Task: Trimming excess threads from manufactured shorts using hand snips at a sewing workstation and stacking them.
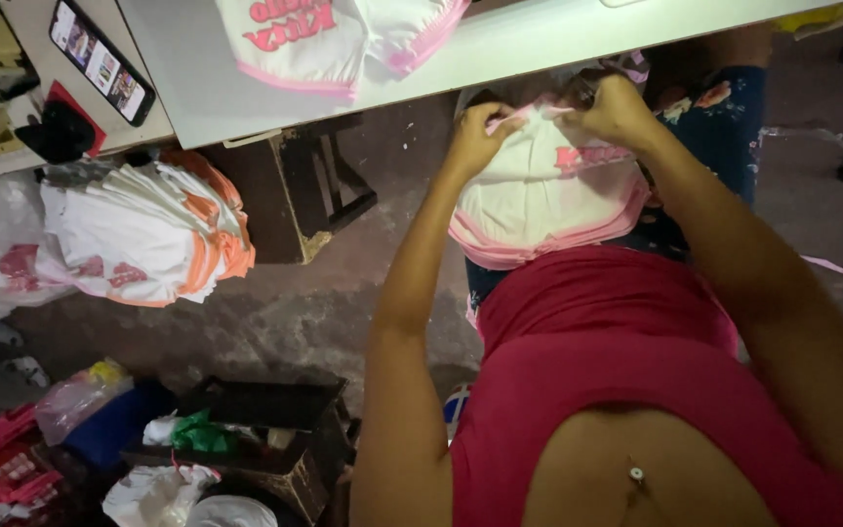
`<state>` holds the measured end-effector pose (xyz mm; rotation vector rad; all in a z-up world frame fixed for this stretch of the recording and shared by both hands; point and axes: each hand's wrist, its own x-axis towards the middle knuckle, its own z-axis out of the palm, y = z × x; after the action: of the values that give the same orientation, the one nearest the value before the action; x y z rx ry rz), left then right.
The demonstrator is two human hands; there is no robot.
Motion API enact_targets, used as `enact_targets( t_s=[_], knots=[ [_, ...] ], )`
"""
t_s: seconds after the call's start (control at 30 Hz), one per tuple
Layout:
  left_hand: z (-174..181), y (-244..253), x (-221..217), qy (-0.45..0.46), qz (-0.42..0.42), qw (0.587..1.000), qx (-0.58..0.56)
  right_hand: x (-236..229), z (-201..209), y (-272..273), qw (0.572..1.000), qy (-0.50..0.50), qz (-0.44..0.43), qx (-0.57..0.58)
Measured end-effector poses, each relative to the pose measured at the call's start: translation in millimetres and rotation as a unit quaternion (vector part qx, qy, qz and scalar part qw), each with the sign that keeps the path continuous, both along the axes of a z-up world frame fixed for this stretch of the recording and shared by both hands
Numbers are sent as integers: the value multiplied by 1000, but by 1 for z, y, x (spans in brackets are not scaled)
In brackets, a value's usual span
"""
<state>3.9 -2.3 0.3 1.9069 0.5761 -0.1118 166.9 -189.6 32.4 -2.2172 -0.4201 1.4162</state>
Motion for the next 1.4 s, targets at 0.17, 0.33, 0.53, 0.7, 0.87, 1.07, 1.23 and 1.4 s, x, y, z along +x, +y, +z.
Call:
enact_targets(
  t_s=[0.17,0.33,0.53,0.7,0.87,1.07,1.23,1.4],
  knots=[
    [18,-3,-4,-121,51,991,4,8,-8,-27,988,-51,9,148],
    [135,-11,9,-273,11,944,187,9,129,-49,960,-62,-47,269],
    [242,-10,42,-360,45,920,149,31,266,-43,860,-194,16,472],
    [273,-4,54,-251,36,967,30,32,248,-52,903,-257,-86,332],
    [338,11,109,-383,-155,906,95,26,262,-70,864,-169,-245,407],
    [231,17,211,-297,-84,915,260,79,173,-36,878,-224,-277,318],
    [230,-26,195,-291,21,846,447,85,155,-25,870,-167,-308,346],
    [202,-55,162,-288,-3,810,511,86,174,-25,875,-100,-391,267]
  ],
)
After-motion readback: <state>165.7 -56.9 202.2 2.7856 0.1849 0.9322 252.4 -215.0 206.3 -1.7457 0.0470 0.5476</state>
